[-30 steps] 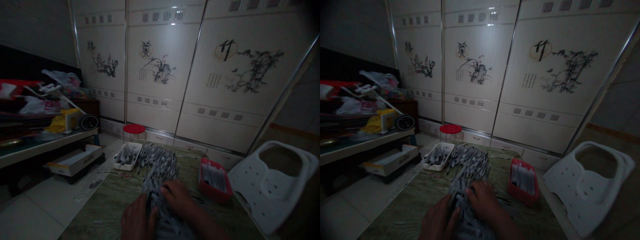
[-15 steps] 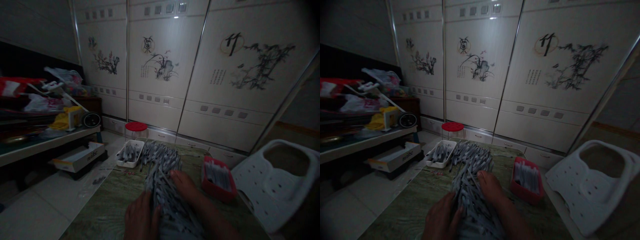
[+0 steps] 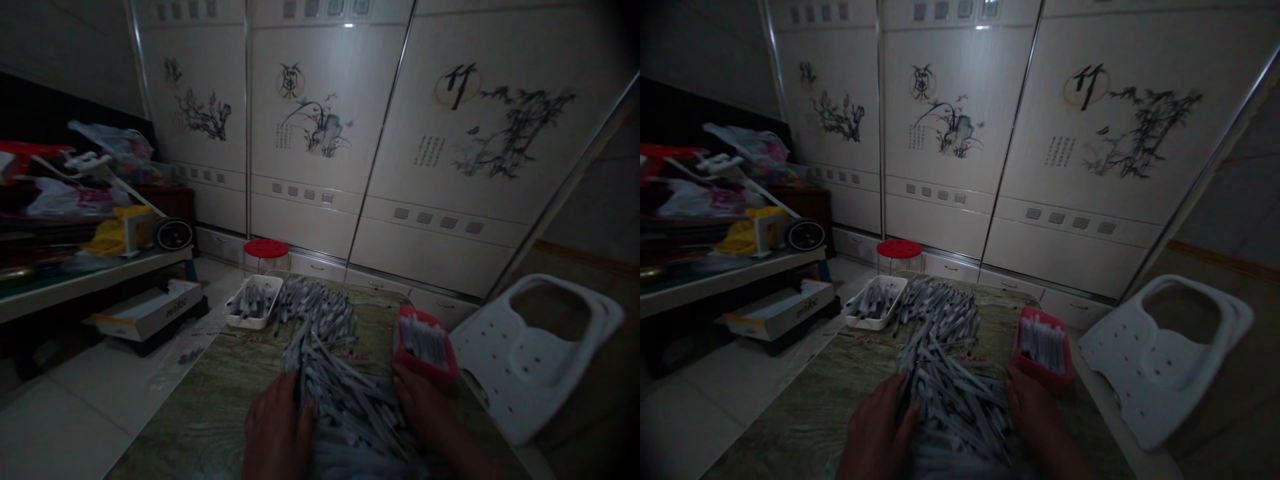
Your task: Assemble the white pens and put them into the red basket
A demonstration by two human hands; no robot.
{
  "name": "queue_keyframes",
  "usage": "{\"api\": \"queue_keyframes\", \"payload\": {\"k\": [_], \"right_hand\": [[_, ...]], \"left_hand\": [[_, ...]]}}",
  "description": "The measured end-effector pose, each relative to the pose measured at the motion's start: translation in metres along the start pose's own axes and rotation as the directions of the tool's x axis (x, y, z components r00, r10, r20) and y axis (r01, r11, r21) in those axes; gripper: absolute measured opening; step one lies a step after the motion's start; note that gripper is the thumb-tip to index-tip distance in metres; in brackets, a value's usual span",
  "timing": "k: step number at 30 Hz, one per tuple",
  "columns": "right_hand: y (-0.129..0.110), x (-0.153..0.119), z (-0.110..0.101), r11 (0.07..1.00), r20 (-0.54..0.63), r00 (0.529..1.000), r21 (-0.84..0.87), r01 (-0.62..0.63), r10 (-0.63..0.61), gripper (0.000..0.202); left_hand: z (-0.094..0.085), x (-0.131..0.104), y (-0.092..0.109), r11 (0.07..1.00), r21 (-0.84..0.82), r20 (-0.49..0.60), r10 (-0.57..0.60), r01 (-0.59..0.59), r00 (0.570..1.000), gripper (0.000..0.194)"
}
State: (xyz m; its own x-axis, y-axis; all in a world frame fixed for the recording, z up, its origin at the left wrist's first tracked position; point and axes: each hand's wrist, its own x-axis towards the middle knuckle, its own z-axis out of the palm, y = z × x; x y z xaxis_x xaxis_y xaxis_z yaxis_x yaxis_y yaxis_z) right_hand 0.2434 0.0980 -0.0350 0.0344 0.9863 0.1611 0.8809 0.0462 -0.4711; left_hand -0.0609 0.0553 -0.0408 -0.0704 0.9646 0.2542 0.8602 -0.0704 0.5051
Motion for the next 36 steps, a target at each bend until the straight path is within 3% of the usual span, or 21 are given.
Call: {"api": "queue_keyframes", "payload": {"k": [12, 22, 27, 31, 36], "right_hand": [[0.026, -0.018, -0.016, 0.996, -0.037, 0.997, -0.059, -0.068, 0.066, 0.044], [-0.023, -0.016, -0.017, 0.995, 0.077, 0.992, -0.019, 0.097, -0.096, 0.025], [-0.045, -0.022, -0.017, 0.985, 0.193, 0.967, -0.009, 0.170, -0.166, 0.042], [-0.047, -0.019, -0.014, 0.986, 0.274, 0.949, -0.018, 0.166, -0.155, 0.046], [-0.038, -0.008, -0.009, 0.991, 0.247, 0.964, -0.062, 0.117, -0.098, 0.050]], "left_hand": [[0.001, 0.000, 0.004, 0.999, -0.007, -0.046, 0.034, -0.034, 0.998, 0.044], [0.001, 0.000, 0.005, 0.999, -0.020, -0.021, 0.049, -0.050, 0.999, 0.042], [0.002, 0.001, 0.005, 0.997, -0.040, -0.047, 0.068, -0.070, 0.997, 0.039], [0.003, 0.001, 0.005, 0.996, -0.031, -0.031, 0.081, -0.082, 0.996, 0.040], [0.000, 0.001, 0.007, 0.997, -0.018, 0.028, 0.072, -0.071, 0.997, 0.040]]}}
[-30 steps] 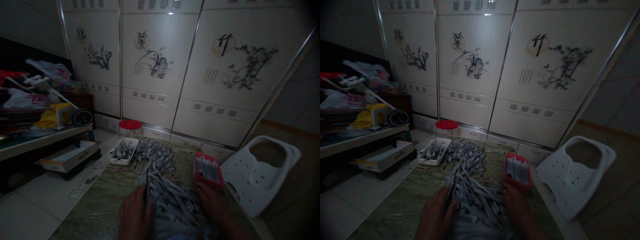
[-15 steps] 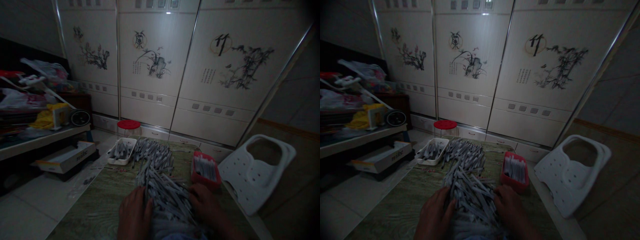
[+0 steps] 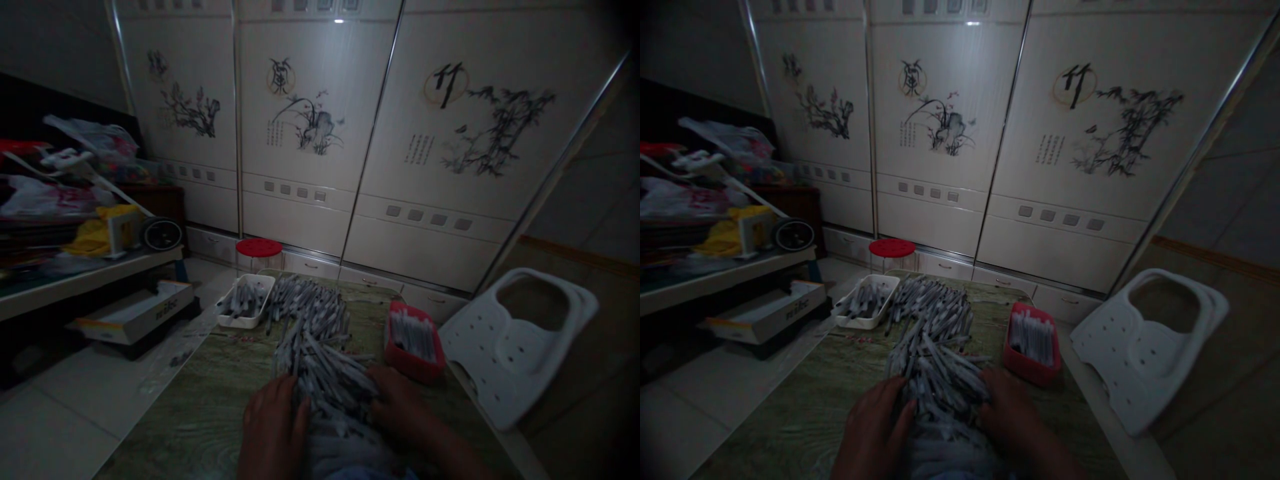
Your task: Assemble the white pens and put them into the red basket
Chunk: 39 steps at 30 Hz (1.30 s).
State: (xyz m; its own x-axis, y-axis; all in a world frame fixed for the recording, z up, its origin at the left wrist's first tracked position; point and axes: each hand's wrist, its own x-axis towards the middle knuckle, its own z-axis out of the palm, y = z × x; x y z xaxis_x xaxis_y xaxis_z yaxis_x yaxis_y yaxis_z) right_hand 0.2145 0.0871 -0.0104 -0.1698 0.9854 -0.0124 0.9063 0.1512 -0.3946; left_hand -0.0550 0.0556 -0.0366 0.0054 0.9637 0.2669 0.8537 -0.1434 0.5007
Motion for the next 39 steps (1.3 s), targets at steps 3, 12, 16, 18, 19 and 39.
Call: {"api": "queue_keyframes", "payload": {"k": [3, 12, 16, 18, 19, 39], "right_hand": [[0.004, 0.003, 0.002, 1.000, -0.023, 1.000, -0.005, -0.010, 0.010, 0.043], [0.003, 0.005, 0.002, 0.998, -0.081, 0.997, 0.065, 0.003, 0.002, 0.032], [-0.010, 0.006, -0.004, 0.994, -0.090, 0.994, 0.083, 0.066, -0.059, 0.024], [-0.017, 0.007, -0.005, 0.991, -0.088, 0.992, 0.084, 0.100, -0.093, 0.021], [-0.021, 0.007, -0.005, 0.990, -0.088, 0.990, 0.082, 0.115, -0.108, 0.020], [-0.054, 0.077, 0.015, 0.980, -0.073, 0.978, -0.023, 0.196, -0.198, 0.057]], "left_hand": [[-0.001, 0.000, 0.001, 1.000, -0.001, 0.015, 0.002, -0.001, 1.000, 0.040], [0.001, -0.001, 0.000, 1.000, -0.022, -0.002, 0.006, -0.006, 1.000, 0.039], [0.003, 0.000, -0.001, 1.000, -0.020, -0.024, 0.005, -0.005, 1.000, 0.039], [0.004, 0.000, -0.001, 1.000, -0.024, -0.028, 0.006, -0.006, 1.000, 0.039], [0.004, 0.000, -0.001, 1.000, -0.029, -0.028, 0.006, -0.006, 1.000, 0.039], [0.010, -0.003, -0.004, 0.989, 0.029, -0.023, 0.148, -0.148, 0.989, 0.044]]}}
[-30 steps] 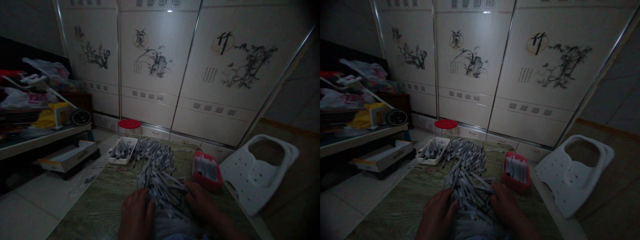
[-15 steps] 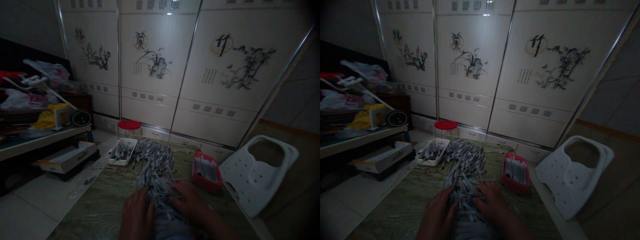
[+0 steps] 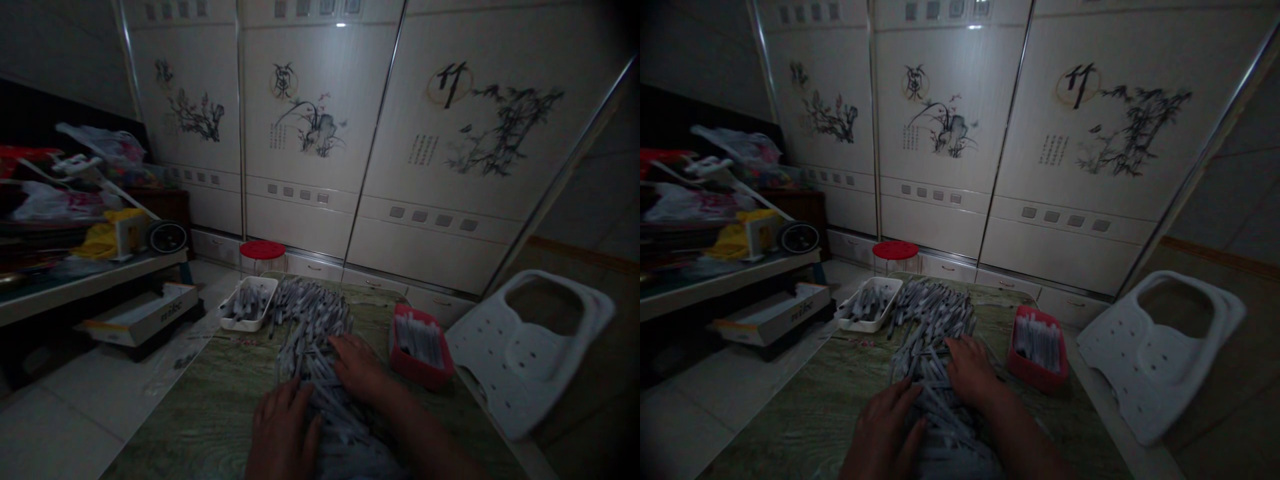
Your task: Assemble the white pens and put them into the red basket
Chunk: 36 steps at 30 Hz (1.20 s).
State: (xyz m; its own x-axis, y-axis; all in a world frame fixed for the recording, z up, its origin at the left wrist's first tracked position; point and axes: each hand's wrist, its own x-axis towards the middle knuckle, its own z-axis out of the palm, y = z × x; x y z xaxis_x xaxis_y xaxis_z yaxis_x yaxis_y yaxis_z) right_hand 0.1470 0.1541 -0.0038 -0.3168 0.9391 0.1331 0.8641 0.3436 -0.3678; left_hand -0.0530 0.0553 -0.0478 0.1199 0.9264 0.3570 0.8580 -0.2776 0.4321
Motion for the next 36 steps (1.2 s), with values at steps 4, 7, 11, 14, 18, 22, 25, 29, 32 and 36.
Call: {"api": "queue_keyframes", "payload": {"k": [4, 7, 11, 14, 18, 22, 25, 29, 32, 36], "right_hand": [[0.001, -0.003, -0.003, 0.999, -0.015, 1.000, -0.036, -0.019, 0.018, 0.043], [0.015, -0.013, -0.012, 0.993, -0.081, 0.991, -0.052, -0.107, 0.102, 0.035], [0.038, -0.029, -0.019, 0.957, -0.166, 0.949, -0.072, -0.281, 0.266, 0.042], [0.045, -0.041, -0.014, 0.944, -0.162, 0.939, -0.084, -0.319, 0.303, 0.043], [0.043, -0.049, -0.006, 0.951, -0.123, 0.948, -0.068, -0.303, 0.294, 0.035], [0.044, -0.054, -0.008, 0.951, -0.138, 0.944, -0.028, -0.308, 0.301, 0.035], [0.050, -0.062, -0.013, 0.946, -0.179, 0.930, 0.000, -0.325, 0.320, 0.039], [0.060, -0.086, -0.023, 0.939, -0.211, 0.916, 0.040, -0.340, 0.341, 0.043], [0.071, -0.115, -0.031, 0.929, -0.230, 0.901, 0.061, -0.364, 0.368, 0.044], [0.091, -0.163, -0.036, 0.907, -0.249, 0.873, 0.152, -0.392, 0.419, 0.042]], "left_hand": [[-0.002, 0.000, 0.001, 1.000, 0.016, 0.004, -0.008, 0.008, 1.000, 0.042], [-0.005, 0.000, -0.001, 1.000, 0.003, 0.045, -0.003, 0.003, 0.999, 0.042], [-0.006, 0.000, -0.003, 1.000, -0.009, 0.054, -0.027, 0.027, 0.998, 0.041], [-0.004, 0.001, -0.004, 0.999, -0.012, 0.046, -0.037, 0.038, 0.998, 0.041], [-0.004, 0.000, -0.003, 0.999, -0.008, 0.029, -0.037, 0.037, 0.999, 0.040], [-0.008, -0.001, 0.001, 0.999, 0.010, 0.018, -0.054, 0.053, 0.998, 0.039], [-0.011, -0.001, 0.002, 0.998, 0.008, 0.042, -0.055, 0.054, 0.998, 0.039], [-0.012, 0.000, 0.002, 0.998, 0.005, 0.047, -0.062, 0.062, 0.997, 0.040], [-0.014, 0.000, 0.003, 0.998, -0.004, 0.052, -0.067, 0.067, 0.996, 0.039], [-0.018, -0.001, 0.005, 0.998, -0.001, 0.044, -0.060, 0.060, 0.997, 0.038]]}}
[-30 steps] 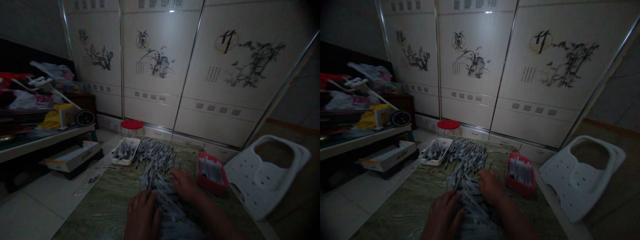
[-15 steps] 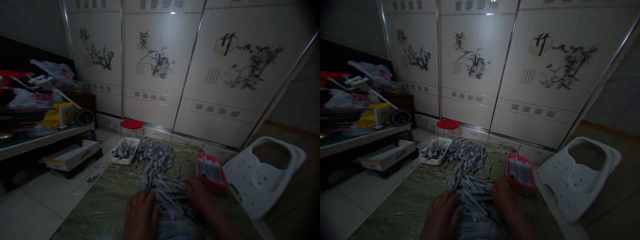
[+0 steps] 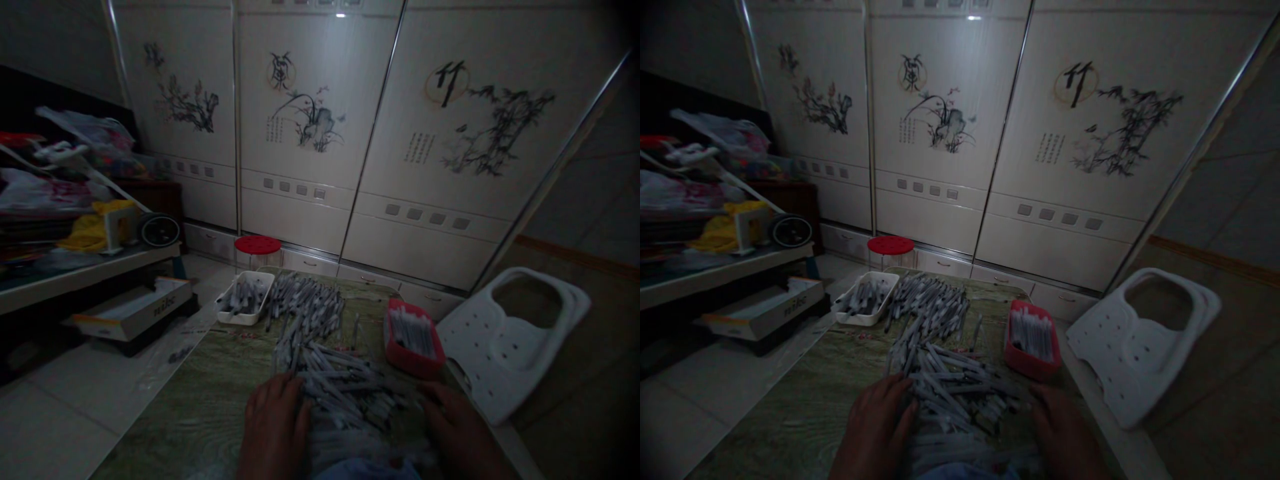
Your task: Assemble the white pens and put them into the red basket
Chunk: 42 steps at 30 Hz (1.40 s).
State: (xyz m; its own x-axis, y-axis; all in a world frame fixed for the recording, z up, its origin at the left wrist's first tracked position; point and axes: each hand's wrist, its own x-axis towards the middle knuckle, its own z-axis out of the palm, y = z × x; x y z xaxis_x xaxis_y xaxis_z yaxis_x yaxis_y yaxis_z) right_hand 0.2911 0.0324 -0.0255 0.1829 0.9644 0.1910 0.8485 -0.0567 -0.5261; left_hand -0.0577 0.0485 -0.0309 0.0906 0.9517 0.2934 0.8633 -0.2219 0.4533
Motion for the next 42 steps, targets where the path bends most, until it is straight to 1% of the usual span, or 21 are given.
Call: {"api": "queue_keyframes", "payload": {"k": [3, 5, 7, 9, 11, 14, 19, 21, 25, 27, 29, 32, 37, 42], "right_hand": [[0.025, -0.025, -0.008, 0.999, 0.024, 0.999, 0.010, -0.031, 0.031, 0.042], [0.038, -0.039, -0.012, 0.998, 0.045, 0.997, -0.007, -0.064, 0.064, 0.043], [0.044, -0.050, -0.016, 0.995, 0.043, 0.994, -0.032, -0.097, 0.098, 0.044], [0.046, -0.057, -0.018, 0.993, 0.058, 0.993, -0.060, -0.100, 0.103, 0.045], [0.042, -0.060, -0.020, 0.995, 0.124, 0.990, -0.086, -0.053, 0.064, 0.046], [0.030, -0.061, -0.018, 0.993, 0.235, 0.972, -0.115, 0.029, -0.001, 0.049], [0.010, -0.058, -0.009, 0.988, 0.353, 0.935, -0.152, 0.036, 0.021, 0.052], [0.001, -0.055, -0.008, 0.988, 0.382, 0.924, -0.145, 0.059, 0.001, 0.051], [-0.012, -0.045, -0.012, 0.987, 0.381, 0.922, -0.113, 0.118, -0.067, 0.036], [-0.014, -0.040, -0.012, 0.987, 0.389, 0.919, -0.105, 0.121, -0.071, 0.025], [-0.012, -0.035, -0.012, 0.987, 0.400, 0.913, -0.088, 0.132, -0.086, 0.019], [-0.009, -0.030, -0.012, 0.984, 0.410, 0.904, -0.072, 0.161, -0.118, 0.016], [-0.014, -0.028, -0.013, 0.979, 0.438, 0.896, -0.133, 0.151, -0.079, 0.019], [-0.007, -0.028, -0.007, 0.985, 0.385, 0.922, -0.136, 0.103, -0.044, 0.019]], "left_hand": [[-0.001, 0.000, 0.000, 1.000, 0.008, 0.008, -0.002, 0.002, 1.000, 0.038], [0.001, 0.000, 0.000, 1.000, 0.013, -0.001, -0.007, 0.007, 1.000, 0.038], [0.003, 0.000, -0.002, 1.000, 0.015, -0.019, -0.004, 0.004, 1.000, 0.038], [0.004, 0.001, -0.004, 1.000, 0.010, -0.029, -0.003, 0.003, 1.000, 0.039], [0.004, 0.001, -0.006, 1.000, 0.003, -0.028, -0.008, 0.008, 1.000, 0.040], [0.003, 0.003, -0.006, 1.000, -0.014, -0.023, -0.024, 0.024, 0.999, 0.040], [0.002, 0.004, -0.005, 0.998, -0.057, -0.047, -0.032, 0.030, 0.998, 0.040], [0.002, 0.004, -0.006, 0.997, -0.072, -0.060, -0.037, 0.032, 0.998, 0.039], [0.003, 0.006, -0.010, 0.996, -0.084, -0.070, -0.030, 0.024, 0.997, 0.039], [0.004, 0.006, -0.012, 0.996, -0.087, -0.069, -0.030, 0.024, 0.997, 0.039], [0.006, 0.006, -0.014, 0.996, -0.088, -0.072, -0.034, 0.027, 0.997, 0.039], [0.006, 0.005, -0.014, 0.995, -0.094, -0.077, -0.026, 0.019, 0.997, 0.040], [0.004, 0.005, -0.011, 0.996, -0.086, -0.074, -0.038, 0.031, 0.997, 0.038], [0.003, 0.004, -0.011, 0.994, -0.101, -0.064, -0.040, 0.033, 0.997, 0.039]]}}
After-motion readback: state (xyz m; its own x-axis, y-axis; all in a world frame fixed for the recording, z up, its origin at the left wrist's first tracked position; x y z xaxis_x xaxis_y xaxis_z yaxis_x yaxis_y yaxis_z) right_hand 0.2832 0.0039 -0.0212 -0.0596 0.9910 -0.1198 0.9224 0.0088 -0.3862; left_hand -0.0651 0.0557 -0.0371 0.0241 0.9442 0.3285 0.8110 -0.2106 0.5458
